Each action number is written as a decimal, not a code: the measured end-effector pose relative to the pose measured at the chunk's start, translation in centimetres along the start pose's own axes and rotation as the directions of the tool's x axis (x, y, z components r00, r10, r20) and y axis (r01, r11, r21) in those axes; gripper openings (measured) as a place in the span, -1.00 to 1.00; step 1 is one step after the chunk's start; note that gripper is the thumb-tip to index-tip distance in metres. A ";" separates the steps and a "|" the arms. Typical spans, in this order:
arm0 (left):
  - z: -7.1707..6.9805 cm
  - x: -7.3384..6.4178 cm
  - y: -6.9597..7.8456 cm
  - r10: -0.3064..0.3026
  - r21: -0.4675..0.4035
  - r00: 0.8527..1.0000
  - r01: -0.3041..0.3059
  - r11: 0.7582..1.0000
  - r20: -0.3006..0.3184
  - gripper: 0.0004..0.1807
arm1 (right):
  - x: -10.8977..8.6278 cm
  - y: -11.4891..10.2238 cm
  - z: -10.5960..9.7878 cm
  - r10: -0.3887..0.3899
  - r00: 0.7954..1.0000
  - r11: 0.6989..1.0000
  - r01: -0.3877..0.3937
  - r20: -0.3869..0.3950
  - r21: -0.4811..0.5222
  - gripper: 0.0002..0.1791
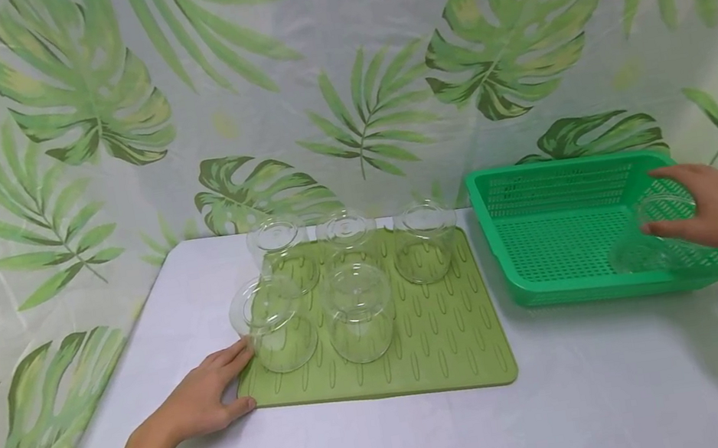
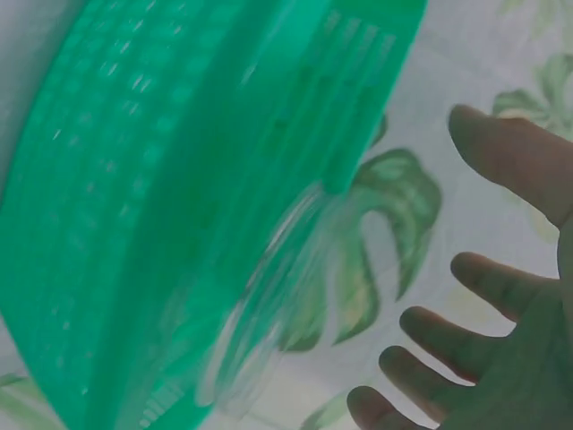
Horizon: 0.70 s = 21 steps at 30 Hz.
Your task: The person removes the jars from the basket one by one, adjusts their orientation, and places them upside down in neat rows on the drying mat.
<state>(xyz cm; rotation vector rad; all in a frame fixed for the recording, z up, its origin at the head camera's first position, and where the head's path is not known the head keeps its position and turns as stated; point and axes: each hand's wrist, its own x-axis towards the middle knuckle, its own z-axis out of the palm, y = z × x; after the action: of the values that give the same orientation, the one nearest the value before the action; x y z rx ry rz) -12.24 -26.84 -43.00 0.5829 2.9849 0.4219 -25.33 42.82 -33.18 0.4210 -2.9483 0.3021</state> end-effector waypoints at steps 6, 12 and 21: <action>0.1 -0.1 -0.2 0.014 0.007 1.000 -0.014 1.000 -0.024 -0.19 | -0.1 2.0 0.6 0.062 0.994 0.996 -0.056 0.089 -0.068 0.21; 0.3 -0.1 -0.4 0.006 0.005 1.000 -0.006 1.000 -0.016 -0.18 | -0.2 3.6 0.9 0.116 0.982 0.991 -0.104 0.152 -0.081 0.32; 0.3 0.0 -0.4 0.004 0.002 1.000 -0.004 1.000 -0.019 -0.18 | -0.1 4.4 1.0 0.156 0.932 0.987 -0.161 0.328 -0.011 0.40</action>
<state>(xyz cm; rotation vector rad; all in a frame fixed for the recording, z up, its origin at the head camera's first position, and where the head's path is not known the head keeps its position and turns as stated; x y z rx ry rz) -12.34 -27.09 -43.40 0.5888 3.0033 0.4267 -26.60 46.79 -34.95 0.2547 -3.3179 0.3006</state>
